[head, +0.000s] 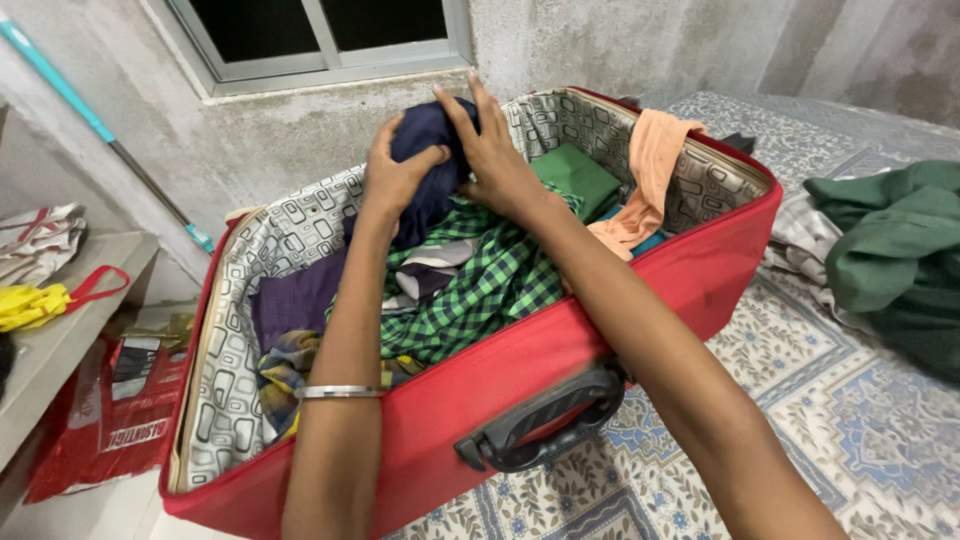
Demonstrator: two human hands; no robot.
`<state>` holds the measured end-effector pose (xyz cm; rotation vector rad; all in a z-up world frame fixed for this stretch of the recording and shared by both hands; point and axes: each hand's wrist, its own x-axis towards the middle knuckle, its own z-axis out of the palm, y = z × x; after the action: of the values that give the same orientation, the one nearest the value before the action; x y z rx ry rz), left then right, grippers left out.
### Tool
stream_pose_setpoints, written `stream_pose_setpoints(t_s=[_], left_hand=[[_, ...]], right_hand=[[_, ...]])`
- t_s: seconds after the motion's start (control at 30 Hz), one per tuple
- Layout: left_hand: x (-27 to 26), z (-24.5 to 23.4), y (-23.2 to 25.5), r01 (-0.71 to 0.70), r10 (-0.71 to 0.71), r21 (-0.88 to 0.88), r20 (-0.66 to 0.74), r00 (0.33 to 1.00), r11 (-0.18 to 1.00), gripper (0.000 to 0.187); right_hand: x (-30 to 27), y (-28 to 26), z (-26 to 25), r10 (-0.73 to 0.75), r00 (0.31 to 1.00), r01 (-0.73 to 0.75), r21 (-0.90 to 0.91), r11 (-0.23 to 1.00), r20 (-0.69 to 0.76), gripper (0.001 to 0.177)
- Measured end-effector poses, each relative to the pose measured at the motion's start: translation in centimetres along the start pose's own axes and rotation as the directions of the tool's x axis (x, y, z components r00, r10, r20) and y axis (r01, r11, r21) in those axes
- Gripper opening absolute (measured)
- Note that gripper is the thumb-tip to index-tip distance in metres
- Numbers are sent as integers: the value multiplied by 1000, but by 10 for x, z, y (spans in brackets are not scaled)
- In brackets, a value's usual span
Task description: The person folds several items of clothing by hand and places them inside a red suitcase on a bed, shifting other garments to make room.
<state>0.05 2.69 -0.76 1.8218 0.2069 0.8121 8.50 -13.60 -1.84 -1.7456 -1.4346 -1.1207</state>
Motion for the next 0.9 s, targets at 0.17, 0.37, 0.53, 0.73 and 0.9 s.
stream_pose_setpoints(t_s=[0.17,0.37,0.53,0.73,0.9], left_hand=[[4,6,-5,-190,184,69,86,979,979,89],[-15,2,17,-117,131,391,-8,991,913,110],[-22,1,36,-289,334,511,3,943,810,98],[-20,3,29,-386,393,497,94,915,777,110],[-17,7,17,-519,506,465,163,847,717,131]], right_hand=[[-3,6,-10,308,937,-333,156,930,166,81],[-14,28,13,345,933,-360,236,903,101,63],[-8,39,17,629,759,-625,456,633,169,55],[-4,45,24,704,632,-546,831,109,324,52],[-5,62,37,686,603,-434,889,-145,407,45]])
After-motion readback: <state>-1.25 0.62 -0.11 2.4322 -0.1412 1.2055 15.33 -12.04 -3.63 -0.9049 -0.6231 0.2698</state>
